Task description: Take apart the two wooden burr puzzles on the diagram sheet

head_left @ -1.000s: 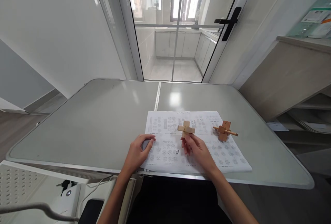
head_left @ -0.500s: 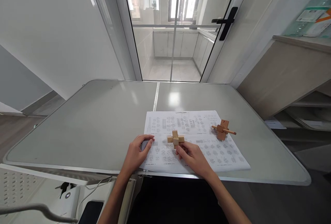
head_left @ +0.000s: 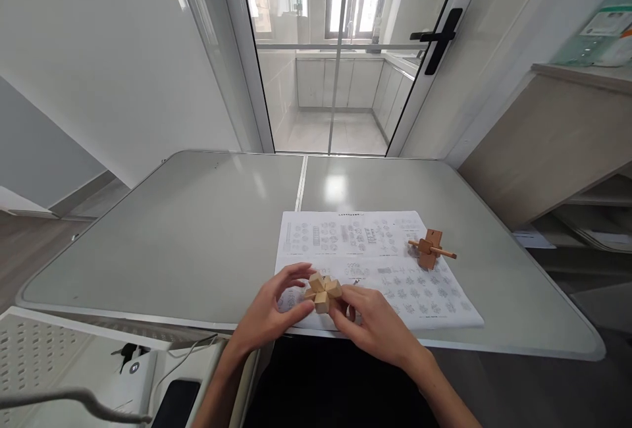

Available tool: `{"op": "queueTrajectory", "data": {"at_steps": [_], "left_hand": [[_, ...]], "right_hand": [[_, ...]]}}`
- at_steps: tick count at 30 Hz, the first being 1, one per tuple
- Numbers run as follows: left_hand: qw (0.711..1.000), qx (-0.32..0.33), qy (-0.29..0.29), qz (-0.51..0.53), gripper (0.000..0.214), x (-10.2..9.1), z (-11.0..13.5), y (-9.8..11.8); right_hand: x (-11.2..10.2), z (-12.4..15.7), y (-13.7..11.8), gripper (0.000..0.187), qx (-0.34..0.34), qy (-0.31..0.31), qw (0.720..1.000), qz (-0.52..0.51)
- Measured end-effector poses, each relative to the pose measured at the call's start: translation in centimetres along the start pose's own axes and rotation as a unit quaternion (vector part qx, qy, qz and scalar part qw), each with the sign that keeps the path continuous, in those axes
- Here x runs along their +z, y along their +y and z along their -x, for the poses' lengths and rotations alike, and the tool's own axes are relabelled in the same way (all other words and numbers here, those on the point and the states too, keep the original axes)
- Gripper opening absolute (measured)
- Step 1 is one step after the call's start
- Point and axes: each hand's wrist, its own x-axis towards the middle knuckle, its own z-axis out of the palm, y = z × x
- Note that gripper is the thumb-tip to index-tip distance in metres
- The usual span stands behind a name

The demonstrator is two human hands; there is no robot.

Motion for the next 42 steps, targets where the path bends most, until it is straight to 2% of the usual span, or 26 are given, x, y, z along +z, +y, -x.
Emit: {"op": "queueTrajectory", "data": {"at_steps": [2, 4, 8, 11, 12, 16, 22, 24, 27, 29, 33, 37, 40, 42], "left_hand": [[0.998, -0.004, -0.049, 0.036, 0.07, 0.4, -0.2, 0.1], [0.997, -0.004, -0.064, 0.037, 0.072, 0.8, -0.4, 0.2], [0.999, 0.015, -0.025, 0.015, 0.067, 1.4, -0.3, 0.5], [0.999, 0.031, 0.006, -0.005, 0.071, 1.6, -0.1, 1.0], [0.999, 0.037, 0.012, -0.017, 0.07, 1.6, -0.1, 1.2], [0.995, 0.061, 0.022, -0.074, 0.062, 1.8, -0.2, 1.9], [0.99, 0.097, 0.023, -0.101, 0.05, 2.7, -0.2, 2.4], [0.991, 0.096, 0.023, -0.093, 0.061, 2.9, -0.1, 2.3], [0.998, 0.04, 0.019, -0.046, 0.092, 3.1, 0.0, 2.2], [1.0, -0.001, 0.023, -0.003, 0.094, 3.3, 0.0, 2.1], [0.997, -0.031, 0.053, 0.05, 0.069, 3.9, 0.2, 2.0], [0.996, -0.006, 0.077, 0.04, 0.072, 4.2, 0.3, 2.0], [0.995, 0.035, 0.097, -0.008, 0.074, 4.3, 0.3, 1.9], [0.992, 0.055, 0.104, -0.038, 0.074, 4.3, 0.4, 1.8]], "right_hand": [[0.0, 0.1, -0.6, 0.025, -0.008, -0.005, 1.0, 0.005], [0.0, 0.1, -0.8, 0.024, -0.016, -0.007, 1.0, 0.009], [-0.1, 0.2, -0.9, 0.02, -0.005, 0.012, 1.0, 0.001], [-0.4, 0.4, -0.9, 0.01, 0.018, 0.019, 0.998, -0.052], [-0.4, 0.5, -1.0, 0.013, 0.025, 0.025, 0.997, -0.069], [-0.7, 0.8, -1.5, 0.028, 0.046, 0.063, 0.992, -0.098], [-1.2, 1.1, -1.9, 0.018, 0.079, 0.07, 0.984, -0.141], [-1.1, 1.2, -1.7, 0.023, 0.081, 0.078, 0.98, -0.164], [-0.5, 1.3, -1.4, 0.026, 0.078, 0.104, 0.971, -0.201], [0.1, 1.3, -1.3, 0.025, 0.076, 0.125, 0.966, -0.213], [0.9, 1.3, -1.4, 0.019, 0.049, 0.131, 0.969, -0.203], [0.4, 1.4, -1.5, 0.02, 0.018, 0.136, 0.976, -0.168], [-0.3, 1.4, -1.5, 0.027, 0.032, 0.159, 0.978, -0.133], [-0.5, 1.4, -1.6, 0.026, 0.04, 0.151, 0.982, -0.106]]}}
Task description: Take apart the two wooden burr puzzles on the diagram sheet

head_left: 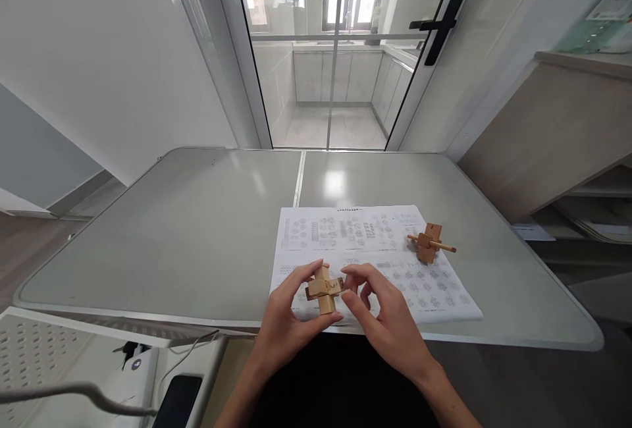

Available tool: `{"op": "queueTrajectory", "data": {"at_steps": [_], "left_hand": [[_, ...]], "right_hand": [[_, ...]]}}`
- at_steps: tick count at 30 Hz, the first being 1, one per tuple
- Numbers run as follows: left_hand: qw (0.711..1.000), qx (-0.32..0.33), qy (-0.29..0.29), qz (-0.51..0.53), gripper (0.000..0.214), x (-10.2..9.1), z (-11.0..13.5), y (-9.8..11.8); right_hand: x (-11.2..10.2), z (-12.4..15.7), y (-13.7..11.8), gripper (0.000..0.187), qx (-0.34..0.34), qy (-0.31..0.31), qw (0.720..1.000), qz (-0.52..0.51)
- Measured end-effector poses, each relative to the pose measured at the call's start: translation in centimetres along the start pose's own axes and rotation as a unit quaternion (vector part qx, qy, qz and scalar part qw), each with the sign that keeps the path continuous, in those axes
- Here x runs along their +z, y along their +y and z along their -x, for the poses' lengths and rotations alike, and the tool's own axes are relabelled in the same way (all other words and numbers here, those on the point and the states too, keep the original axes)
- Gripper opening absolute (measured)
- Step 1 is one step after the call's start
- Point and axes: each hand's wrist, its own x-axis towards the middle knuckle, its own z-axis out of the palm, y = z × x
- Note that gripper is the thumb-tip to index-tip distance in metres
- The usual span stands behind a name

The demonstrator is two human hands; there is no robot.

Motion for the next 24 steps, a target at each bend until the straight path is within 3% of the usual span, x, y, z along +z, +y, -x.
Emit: {"op": "queueTrajectory", "data": {"at_steps": [7, 15, 24], "left_hand": [[0.999, 0.02, -0.02, -0.027, 0.078, 0.0, 0.1, -0.4], [0.999, 0.035, -0.04, -0.005, 0.067, -0.3, -0.6, 0.5], [0.997, 0.063, 0.0, -0.043, 0.065, 0.6, -0.5, 0.3]], "right_hand": [[0.7, -0.2, 0.0, 0.018, -0.019, -0.024, 0.999, 0.027], [0.2, 0.0, 0.3, 0.017, -0.044, -0.028, 0.998, 0.025], [1.2, -0.2, -0.1, 0.032, 0.011, 0.014, 1.0, -0.01]]}}
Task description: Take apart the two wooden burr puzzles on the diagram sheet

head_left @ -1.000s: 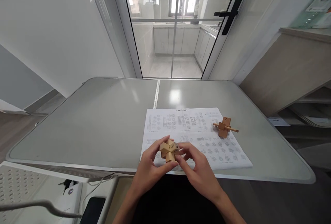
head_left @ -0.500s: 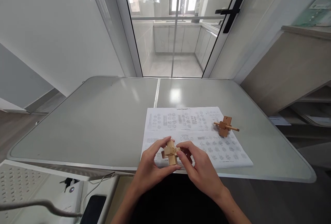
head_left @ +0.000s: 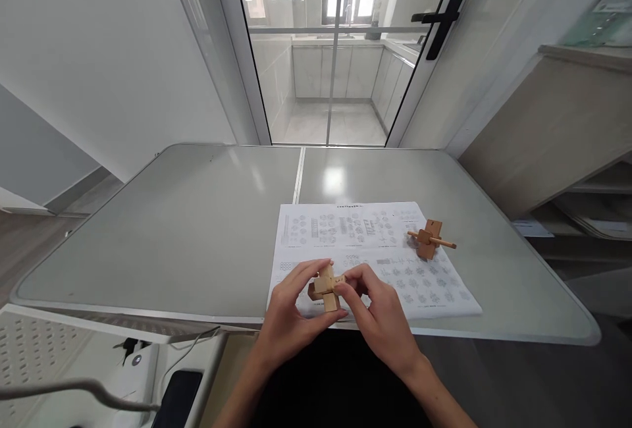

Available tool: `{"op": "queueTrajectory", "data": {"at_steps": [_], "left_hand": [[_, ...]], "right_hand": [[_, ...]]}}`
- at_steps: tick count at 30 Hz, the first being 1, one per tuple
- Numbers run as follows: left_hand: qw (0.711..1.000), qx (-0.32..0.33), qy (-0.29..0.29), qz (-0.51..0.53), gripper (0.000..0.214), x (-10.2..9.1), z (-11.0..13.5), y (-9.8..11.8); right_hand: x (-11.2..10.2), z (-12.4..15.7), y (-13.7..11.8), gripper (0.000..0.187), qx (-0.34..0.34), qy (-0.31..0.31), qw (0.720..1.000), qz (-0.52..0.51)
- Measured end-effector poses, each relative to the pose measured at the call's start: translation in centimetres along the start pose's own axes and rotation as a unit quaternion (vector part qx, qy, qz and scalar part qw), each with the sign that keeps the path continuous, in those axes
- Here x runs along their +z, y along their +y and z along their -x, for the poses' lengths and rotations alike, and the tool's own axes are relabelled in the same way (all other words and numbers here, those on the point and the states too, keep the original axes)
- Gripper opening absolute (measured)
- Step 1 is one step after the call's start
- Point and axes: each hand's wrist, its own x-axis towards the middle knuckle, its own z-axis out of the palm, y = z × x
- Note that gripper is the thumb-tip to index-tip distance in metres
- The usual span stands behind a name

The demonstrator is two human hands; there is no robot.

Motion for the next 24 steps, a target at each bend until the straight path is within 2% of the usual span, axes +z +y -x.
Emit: {"op": "queueTrajectory", "data": {"at_steps": [5, 9, 12, 18, 24], "left_hand": [[0.997, 0.057, 0.022, -0.042, 0.067, 0.8, 0.2, -0.6], [0.994, 0.084, -0.004, -0.069, 0.071, 0.7, 0.5, -1.2], [0.994, 0.081, -0.019, -0.068, 0.073, 0.4, 0.7, -1.3], [0.998, 0.047, -0.017, -0.027, 0.072, 0.2, 0.7, -1.2], [0.998, 0.05, -0.027, -0.016, 0.072, 0.4, 0.8, -1.2]], "right_hand": [[-0.1, 0.0, 0.1, 0.041, 0.053, 0.004, 0.998, -0.014], [-0.4, -0.5, 0.3, 0.05, 0.106, -0.02, 0.994, -0.024], [-0.6, -0.8, 0.2, 0.053, 0.124, -0.039, 0.991, -0.041], [-1.1, -0.5, -0.6, 0.046, 0.116, -0.092, 0.987, -0.056], [-1.0, -0.4, -0.4, 0.05, 0.123, -0.084, 0.987, -0.058]]}}
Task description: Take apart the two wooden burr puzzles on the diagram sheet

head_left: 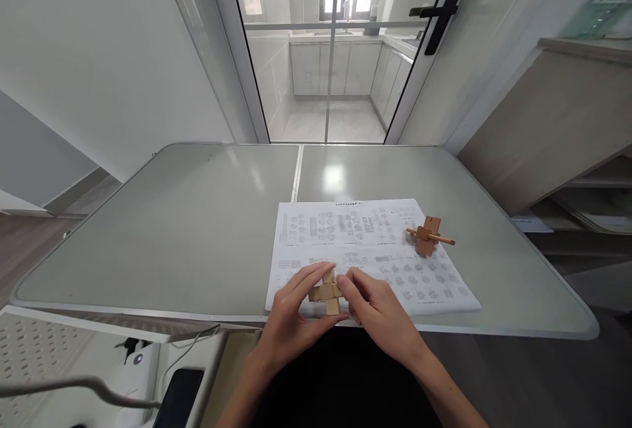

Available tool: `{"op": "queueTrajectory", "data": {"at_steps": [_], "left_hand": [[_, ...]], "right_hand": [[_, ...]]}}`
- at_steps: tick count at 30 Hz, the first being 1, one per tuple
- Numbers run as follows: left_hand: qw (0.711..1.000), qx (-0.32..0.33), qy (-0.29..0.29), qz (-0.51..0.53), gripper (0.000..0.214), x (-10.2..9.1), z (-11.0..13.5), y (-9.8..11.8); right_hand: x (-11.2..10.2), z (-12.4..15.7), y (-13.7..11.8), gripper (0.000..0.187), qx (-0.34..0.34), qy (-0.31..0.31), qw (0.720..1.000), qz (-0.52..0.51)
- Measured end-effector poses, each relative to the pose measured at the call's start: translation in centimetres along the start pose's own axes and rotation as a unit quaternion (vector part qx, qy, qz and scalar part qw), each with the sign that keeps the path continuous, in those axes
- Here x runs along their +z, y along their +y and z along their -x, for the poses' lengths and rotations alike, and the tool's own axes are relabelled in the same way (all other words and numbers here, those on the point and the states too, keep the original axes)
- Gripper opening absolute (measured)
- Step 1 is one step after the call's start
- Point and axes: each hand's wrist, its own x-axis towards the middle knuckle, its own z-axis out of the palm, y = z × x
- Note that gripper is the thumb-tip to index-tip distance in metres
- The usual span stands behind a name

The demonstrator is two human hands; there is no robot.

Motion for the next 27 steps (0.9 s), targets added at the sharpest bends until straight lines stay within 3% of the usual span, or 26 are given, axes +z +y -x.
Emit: {"op": "queueTrajectory", "data": {"at_steps": [6, 10, 13, 16, 27], "left_hand": [[0.99, -0.079, 0.033, 0.108, 0.07, -0.56, -0.18, -0.08], [0.955, -0.154, 0.054, 0.248, 0.073, -0.6, -0.28, -0.47], [0.931, -0.183, 0.06, 0.311, 0.075, -0.36, -0.33, -0.44], [0.917, -0.2, 0.052, 0.341, 0.076, -0.23, -0.35, -0.26], [0.911, -0.2, 0.019, 0.359, 0.077, -0.28, -0.29, -0.75]], "right_hand": [[0.08, 0.05, 0.08, 0.047, -0.018, -0.017, 0.997, -0.071], [0.0, 0.0, 0.03, 0.032, -0.02, 0.025, 0.999, -0.029], [0.04, -0.02, -0.13, 0.027, -0.027, -0.008, 1.0, 0.005], [0.39, 0.04, -0.18, 0.023, -0.055, -0.037, 0.998, 0.006], [0.61, 0.43, 0.29, 0.017, -0.144, 0.026, 0.989, 0.036]]}}
